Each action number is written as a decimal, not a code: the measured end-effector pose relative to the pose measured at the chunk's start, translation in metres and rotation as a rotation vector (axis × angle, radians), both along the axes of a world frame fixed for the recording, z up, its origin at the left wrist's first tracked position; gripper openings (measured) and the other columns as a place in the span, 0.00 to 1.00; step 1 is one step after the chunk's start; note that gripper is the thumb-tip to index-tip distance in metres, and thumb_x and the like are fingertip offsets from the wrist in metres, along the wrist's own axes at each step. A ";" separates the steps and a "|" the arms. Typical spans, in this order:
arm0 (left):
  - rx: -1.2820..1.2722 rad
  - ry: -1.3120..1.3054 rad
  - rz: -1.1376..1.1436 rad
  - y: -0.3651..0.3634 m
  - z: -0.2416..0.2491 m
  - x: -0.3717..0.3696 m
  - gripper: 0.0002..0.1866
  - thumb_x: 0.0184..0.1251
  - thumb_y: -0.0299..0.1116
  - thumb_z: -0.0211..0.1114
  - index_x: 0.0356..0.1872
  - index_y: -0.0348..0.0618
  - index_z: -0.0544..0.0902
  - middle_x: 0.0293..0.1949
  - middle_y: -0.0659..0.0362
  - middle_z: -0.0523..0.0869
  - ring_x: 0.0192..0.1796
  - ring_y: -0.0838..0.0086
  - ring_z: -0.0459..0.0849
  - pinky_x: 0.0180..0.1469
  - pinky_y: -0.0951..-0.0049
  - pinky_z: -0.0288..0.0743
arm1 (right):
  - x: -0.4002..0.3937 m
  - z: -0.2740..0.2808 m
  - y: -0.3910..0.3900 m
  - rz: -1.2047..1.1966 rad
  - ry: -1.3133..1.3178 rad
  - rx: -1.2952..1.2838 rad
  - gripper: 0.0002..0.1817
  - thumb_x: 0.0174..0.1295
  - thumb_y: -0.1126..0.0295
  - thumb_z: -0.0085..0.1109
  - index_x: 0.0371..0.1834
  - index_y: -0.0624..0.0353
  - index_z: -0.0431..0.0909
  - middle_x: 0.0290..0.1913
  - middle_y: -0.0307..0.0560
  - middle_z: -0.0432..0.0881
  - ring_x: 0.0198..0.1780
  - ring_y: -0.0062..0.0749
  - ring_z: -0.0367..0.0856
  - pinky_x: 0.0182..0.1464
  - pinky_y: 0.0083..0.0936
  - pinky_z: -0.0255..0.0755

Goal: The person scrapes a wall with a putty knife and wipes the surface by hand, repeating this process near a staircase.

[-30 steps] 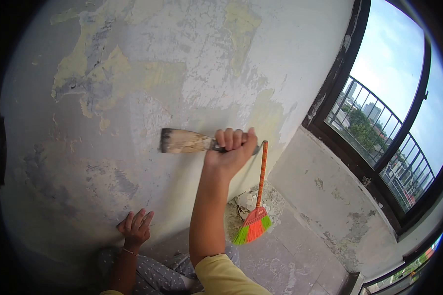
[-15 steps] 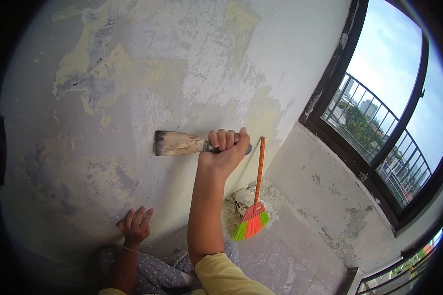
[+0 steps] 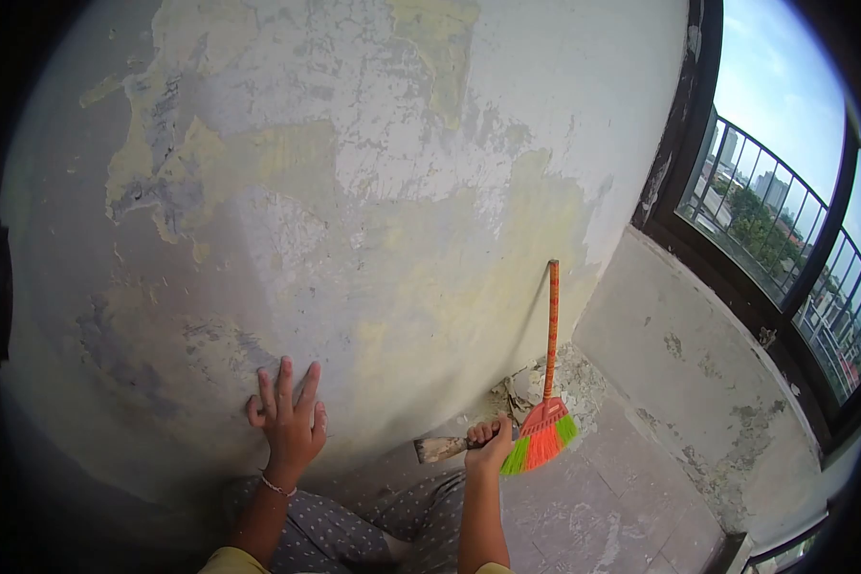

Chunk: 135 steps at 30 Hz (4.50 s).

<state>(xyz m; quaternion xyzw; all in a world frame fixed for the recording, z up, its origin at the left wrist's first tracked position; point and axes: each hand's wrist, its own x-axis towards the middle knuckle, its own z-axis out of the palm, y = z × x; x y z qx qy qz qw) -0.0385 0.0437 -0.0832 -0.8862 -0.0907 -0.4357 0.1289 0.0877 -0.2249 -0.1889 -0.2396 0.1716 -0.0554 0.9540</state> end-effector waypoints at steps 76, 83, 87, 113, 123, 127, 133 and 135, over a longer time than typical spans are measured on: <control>0.322 0.146 -0.031 -0.004 0.117 0.045 0.40 0.62 0.49 0.55 0.72 0.39 0.58 0.75 0.53 0.56 0.77 0.61 0.51 0.75 0.55 0.42 | 0.014 -0.092 -0.035 0.072 0.156 0.073 0.18 0.64 0.52 0.58 0.21 0.45 0.67 0.16 0.32 0.61 0.18 0.22 0.60 0.23 0.22 0.59; 0.647 0.367 -0.326 -0.026 0.126 0.011 0.42 0.58 0.53 0.57 0.72 0.44 0.59 0.74 0.59 0.58 0.77 0.66 0.52 0.76 0.57 0.33 | 0.012 -0.092 -0.034 0.079 0.137 0.038 0.17 0.64 0.56 0.59 0.22 0.48 0.65 0.15 0.34 0.61 0.17 0.24 0.61 0.23 0.24 0.60; 0.644 0.253 -0.081 0.018 0.169 0.040 0.44 0.57 0.55 0.59 0.73 0.47 0.57 0.75 0.59 0.54 0.77 0.67 0.50 0.77 0.59 0.33 | 0.015 -0.093 -0.028 0.107 0.167 -0.034 0.18 0.63 0.57 0.59 0.21 0.49 0.64 0.15 0.34 0.61 0.17 0.24 0.60 0.22 0.24 0.59; 0.698 -0.010 -0.343 0.045 0.327 0.005 0.31 0.51 0.31 0.69 0.61 0.56 0.75 0.68 0.65 0.69 0.71 0.70 0.64 0.73 0.63 0.57 | -0.028 0.306 0.080 -0.184 -1.595 0.037 0.24 0.74 0.57 0.41 0.17 0.51 0.56 0.11 0.35 0.56 0.10 0.22 0.54 0.12 0.22 0.53; 0.577 -0.070 -0.522 0.065 0.324 0.000 0.22 0.51 0.25 0.63 0.50 0.50 0.83 0.58 0.63 0.80 0.65 0.67 0.72 0.63 0.62 0.67 | -0.002 0.333 0.057 -0.023 -1.630 -0.188 0.23 0.72 0.65 0.32 0.14 0.49 0.50 0.09 0.35 0.54 0.09 0.20 0.49 0.11 0.22 0.47; 0.574 -0.050 -0.637 0.070 0.320 0.001 0.18 0.47 0.25 0.64 0.44 0.46 0.84 0.50 0.62 0.85 0.60 0.67 0.77 0.56 0.63 0.71 | 0.005 0.316 0.115 0.364 -1.354 -0.297 0.24 0.67 0.71 0.53 0.13 0.55 0.55 0.10 0.36 0.55 0.11 0.23 0.52 0.15 0.25 0.47; 0.494 -0.024 -0.767 0.074 0.317 -0.001 0.14 0.44 0.25 0.65 0.36 0.44 0.86 0.38 0.60 0.88 0.51 0.66 0.81 0.50 0.65 0.73 | -0.021 0.330 0.103 0.296 -1.644 -0.345 0.23 0.68 0.72 0.51 0.12 0.57 0.60 0.09 0.39 0.61 0.09 0.24 0.57 0.12 0.25 0.51; 0.507 -0.027 -0.780 0.076 0.315 -0.001 0.14 0.43 0.24 0.66 0.35 0.44 0.86 0.37 0.60 0.87 0.50 0.65 0.82 0.49 0.65 0.73 | -0.034 0.343 0.089 0.131 -1.748 -0.247 0.21 0.69 0.73 0.49 0.14 0.58 0.61 0.09 0.42 0.64 0.09 0.25 0.57 0.11 0.25 0.52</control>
